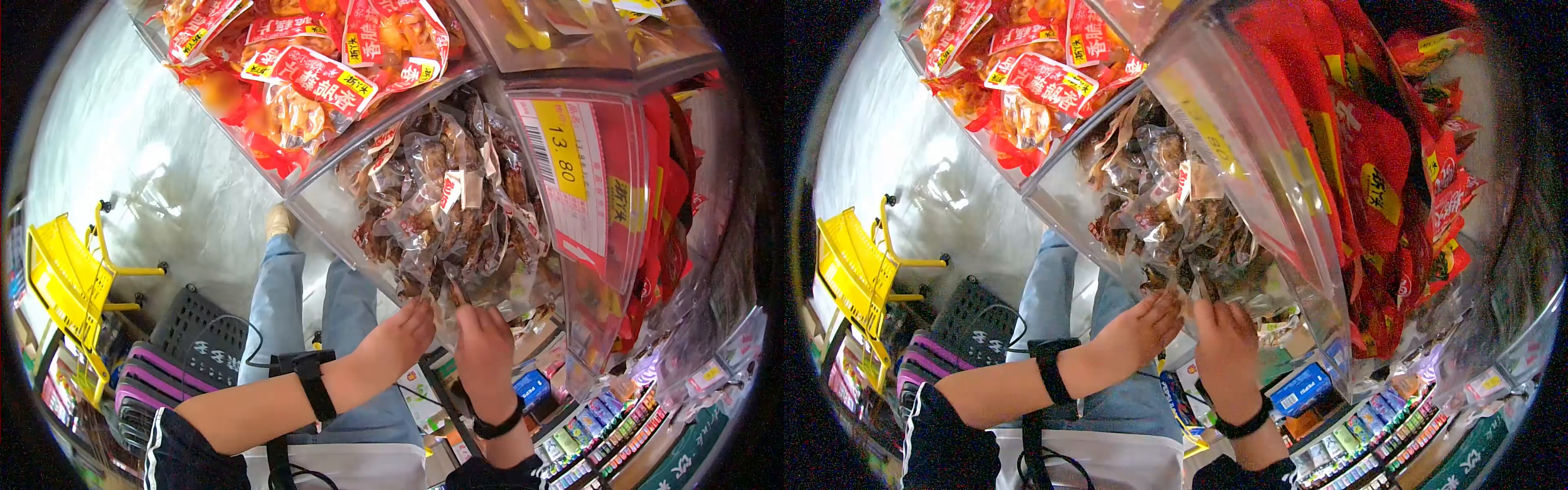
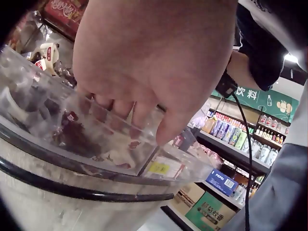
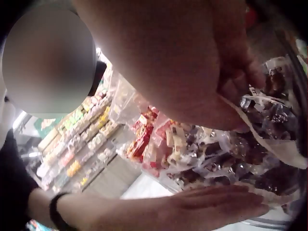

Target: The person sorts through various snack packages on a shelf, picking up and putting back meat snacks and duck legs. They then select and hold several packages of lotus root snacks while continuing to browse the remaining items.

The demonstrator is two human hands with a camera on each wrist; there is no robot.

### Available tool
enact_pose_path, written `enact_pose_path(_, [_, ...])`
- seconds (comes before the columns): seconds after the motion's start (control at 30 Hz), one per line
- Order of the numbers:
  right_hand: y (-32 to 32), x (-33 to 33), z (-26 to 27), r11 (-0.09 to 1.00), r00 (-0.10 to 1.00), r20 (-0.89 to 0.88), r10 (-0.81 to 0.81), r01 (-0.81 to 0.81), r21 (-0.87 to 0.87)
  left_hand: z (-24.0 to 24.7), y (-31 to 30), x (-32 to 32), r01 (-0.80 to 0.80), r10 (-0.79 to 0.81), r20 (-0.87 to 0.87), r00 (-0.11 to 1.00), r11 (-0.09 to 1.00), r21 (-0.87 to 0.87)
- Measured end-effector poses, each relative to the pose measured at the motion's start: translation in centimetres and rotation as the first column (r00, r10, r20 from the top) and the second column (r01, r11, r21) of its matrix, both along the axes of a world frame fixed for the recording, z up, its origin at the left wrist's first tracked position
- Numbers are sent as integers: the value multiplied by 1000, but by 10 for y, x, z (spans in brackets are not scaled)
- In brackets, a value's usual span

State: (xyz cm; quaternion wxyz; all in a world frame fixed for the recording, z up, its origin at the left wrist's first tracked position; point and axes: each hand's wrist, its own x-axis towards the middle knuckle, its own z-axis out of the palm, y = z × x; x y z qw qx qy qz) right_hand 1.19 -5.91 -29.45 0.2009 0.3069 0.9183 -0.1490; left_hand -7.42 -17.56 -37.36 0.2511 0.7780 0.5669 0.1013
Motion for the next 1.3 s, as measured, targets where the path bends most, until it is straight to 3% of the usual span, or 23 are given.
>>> enact_pose_path(0.17, [0, -11, -37, 997, 999, 23, 30, -29, -72, -1, -1, -4, -49, 46, 35, 998, 996, 75])
enact_pose_path(0.27, [10, -4, -61, 993, 998, 22, -61, 63, -104, 5, 0, -12, -118, 108, 134, 985, 991, 67])
enact_pose_path(0.37, [18, -3, -48, 957, 995, -46, -85, 69, -282, 12, -4, -21, -222, 200, 309, 930, 974, 38])
enact_pose_path(0.47, [29, -7, -15, 781, 945, 34, -326, 289, -554, 14, -7, -26, -305, 266, 441, 857, 952, 18])
enact_pose_path(0.57, [32, 7, -20, 900, 902, 12, -432, 432, -61, 17, -1, -32, -336, 273, 476, 836, 941, 50])
enact_pose_path(0.67, [25, -1, -39, 937, 921, 262, -290, 218, 272, 16, 11, -32, -332, 253, 439, 862, 937, 113])
enact_pose_path(0.77, [22, -7, -59, 919, 914, 286, -288, 180, 351, 13, 18, -33, -281, 219, 357, 908, 951, 131])
enact_pose_path(0.87, [25, -17, -58, 918, 881, 333, -337, 230, 323, 12, 18, -32, -254, 205, 330, 921, 961, 111])
enact_pose_path(1.07, [26, -3, -40, 960, 962, 207, -177, 123, 252, 9, 17, -29, -293, 231, 398, 888, 951, 101])
enact_pose_path(1.17, [16, -17, -12, 981, 994, 109, -12, -9, 194, 9, 19, -30, -334, 262, 420, 869, 936, 108])
enact_pose_path(1.27, [10, -25, -3, 999, 927, 373, 36, -27, -27, 12, 26, -33, -368, 295, 412, 862, 923, 109])
enact_pose_path(1.3, [11, -23, -10, 997, 971, 226, 79, -82, 4, 12, 27, -35, -378, 307, 403, 862, 920, 107])
